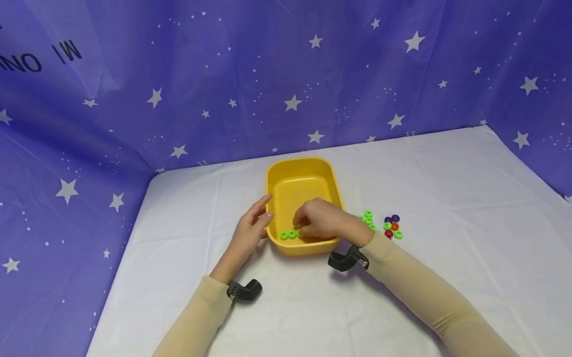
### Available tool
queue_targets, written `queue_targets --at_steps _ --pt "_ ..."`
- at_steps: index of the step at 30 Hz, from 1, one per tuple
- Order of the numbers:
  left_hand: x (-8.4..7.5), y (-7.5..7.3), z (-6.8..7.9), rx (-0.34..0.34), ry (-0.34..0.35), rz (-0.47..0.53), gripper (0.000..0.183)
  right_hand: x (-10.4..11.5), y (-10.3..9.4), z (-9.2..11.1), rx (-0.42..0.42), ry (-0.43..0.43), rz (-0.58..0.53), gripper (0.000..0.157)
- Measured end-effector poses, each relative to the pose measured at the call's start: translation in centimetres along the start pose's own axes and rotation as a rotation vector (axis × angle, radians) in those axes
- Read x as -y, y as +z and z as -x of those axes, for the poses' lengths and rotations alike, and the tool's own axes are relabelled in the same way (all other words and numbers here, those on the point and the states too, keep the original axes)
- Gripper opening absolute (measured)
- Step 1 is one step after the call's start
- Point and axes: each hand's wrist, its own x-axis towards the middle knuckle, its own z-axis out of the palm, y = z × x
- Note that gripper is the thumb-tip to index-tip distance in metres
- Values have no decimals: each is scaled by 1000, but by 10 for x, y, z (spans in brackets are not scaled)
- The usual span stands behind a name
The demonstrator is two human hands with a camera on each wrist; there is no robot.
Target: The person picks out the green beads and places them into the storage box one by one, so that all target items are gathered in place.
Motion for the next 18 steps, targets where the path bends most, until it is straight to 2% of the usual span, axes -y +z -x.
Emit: queue_targets --at_steps 8,14,18 --pt "2 2 -1 -7 12 -17 53 -5 -7 4 -120 -18 -82 23" --pt "3 1 -2 -18 22 -34 52 -11 -27 14 -220 -7 -97 25" --pt "5 1 -2 -25 17 -32 52 -24 -41 25 -301 4 -103 24"
